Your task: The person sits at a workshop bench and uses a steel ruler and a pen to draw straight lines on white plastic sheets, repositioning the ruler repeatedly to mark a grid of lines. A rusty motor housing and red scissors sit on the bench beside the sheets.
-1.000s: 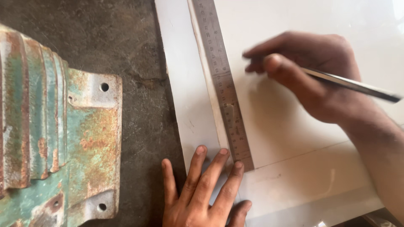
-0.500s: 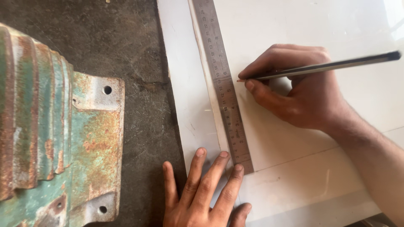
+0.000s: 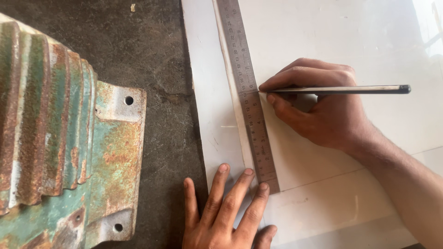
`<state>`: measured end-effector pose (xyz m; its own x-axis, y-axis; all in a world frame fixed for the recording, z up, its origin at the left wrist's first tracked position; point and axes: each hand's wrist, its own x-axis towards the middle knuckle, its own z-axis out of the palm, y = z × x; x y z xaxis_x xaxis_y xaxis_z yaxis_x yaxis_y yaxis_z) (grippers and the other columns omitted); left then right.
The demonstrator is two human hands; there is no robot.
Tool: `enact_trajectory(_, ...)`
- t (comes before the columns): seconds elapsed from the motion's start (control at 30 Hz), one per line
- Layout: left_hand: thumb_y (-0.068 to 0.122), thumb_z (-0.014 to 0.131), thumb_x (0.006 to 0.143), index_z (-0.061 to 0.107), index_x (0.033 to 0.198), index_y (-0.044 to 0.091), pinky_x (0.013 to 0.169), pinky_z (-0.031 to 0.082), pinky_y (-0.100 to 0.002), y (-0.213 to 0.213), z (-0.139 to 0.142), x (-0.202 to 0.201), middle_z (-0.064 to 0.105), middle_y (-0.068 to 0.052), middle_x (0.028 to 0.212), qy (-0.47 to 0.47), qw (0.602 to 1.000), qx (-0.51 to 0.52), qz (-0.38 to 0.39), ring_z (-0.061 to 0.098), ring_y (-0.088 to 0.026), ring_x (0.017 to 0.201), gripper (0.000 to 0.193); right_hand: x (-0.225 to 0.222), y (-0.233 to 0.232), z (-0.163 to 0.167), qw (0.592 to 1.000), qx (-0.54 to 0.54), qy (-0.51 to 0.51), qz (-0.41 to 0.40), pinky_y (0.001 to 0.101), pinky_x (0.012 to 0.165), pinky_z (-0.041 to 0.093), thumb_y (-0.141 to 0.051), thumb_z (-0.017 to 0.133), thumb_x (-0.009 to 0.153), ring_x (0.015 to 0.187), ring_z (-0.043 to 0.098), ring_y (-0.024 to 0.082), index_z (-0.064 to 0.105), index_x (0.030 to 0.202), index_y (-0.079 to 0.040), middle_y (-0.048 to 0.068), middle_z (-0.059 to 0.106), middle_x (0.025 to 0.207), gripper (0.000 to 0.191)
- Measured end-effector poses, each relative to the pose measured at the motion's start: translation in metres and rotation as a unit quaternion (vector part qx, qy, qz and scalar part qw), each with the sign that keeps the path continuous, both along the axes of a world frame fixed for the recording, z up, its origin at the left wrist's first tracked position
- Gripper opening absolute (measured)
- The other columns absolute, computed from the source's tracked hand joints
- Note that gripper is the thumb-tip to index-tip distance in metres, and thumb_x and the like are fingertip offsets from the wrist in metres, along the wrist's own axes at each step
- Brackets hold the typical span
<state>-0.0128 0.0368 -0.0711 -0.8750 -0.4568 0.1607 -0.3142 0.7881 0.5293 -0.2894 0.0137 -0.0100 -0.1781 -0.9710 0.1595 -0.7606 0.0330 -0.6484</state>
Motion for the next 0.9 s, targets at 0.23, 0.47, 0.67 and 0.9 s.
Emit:
enact_trajectory(0.23,0.058,0.063,0.093,0.062,0.137,0.021,0.104,0.009,-0.089,0.0001,-0.0005,-0.001,0.043,-0.014,0.153,0.005,1.0,-0.009,0.005,0.026,-0.041,0.15,0.058,-0.0001,-0.0005,0.0003,1.0,0.003,-0.007,0.001,0.0238,0.062,0.059,-0.003,0.074,0.092,0.078,0.073,0.011,0.076,0.104,-0.005,0.007,0.075,0.098,0.013)
enact_trajectory(0.47,0.058,0.063,0.093,0.063,0.137,0.021,0.104,0.009,-0.089,0.0001,-0.0003,-0.0011,0.043,-0.013,0.153,0.004,1.0,-0.011,0.006,0.027,-0.04,0.15,0.057,0.0022,-0.0007,0.0002,1.0,0.014,-0.02,-0.01,0.0232,0.059,0.058,-0.002,0.073,0.091,0.076,0.071,0.01,0.076,0.103,-0.004,0.007,0.074,0.098,0.012)
enact_trajectory(0.67,0.058,0.06,0.094,0.062,0.137,0.021,0.104,0.008,-0.088,-0.0002,-0.001,0.0,0.043,-0.014,0.153,0.001,1.0,-0.012,0.001,0.025,-0.04,0.15,0.056,0.0018,0.0004,0.0002,0.999,0.017,-0.025,-0.025,0.023,0.058,0.056,-0.001,0.072,0.091,0.073,0.069,0.01,0.076,0.102,-0.004,0.006,0.073,0.096,0.012)
enact_trajectory(0.9,0.058,0.06,0.095,0.062,0.136,0.021,0.103,0.007,-0.089,-0.0007,-0.0024,-0.0002,0.042,-0.015,0.152,-0.003,1.0,-0.005,-0.007,0.024,-0.041,0.15,0.055,0.0025,-0.0022,0.0007,1.0,0.01,-0.028,-0.009,0.0227,0.057,0.056,-0.002,0.072,0.091,0.073,0.069,0.009,0.076,0.102,-0.004,0.006,0.073,0.096,0.012)
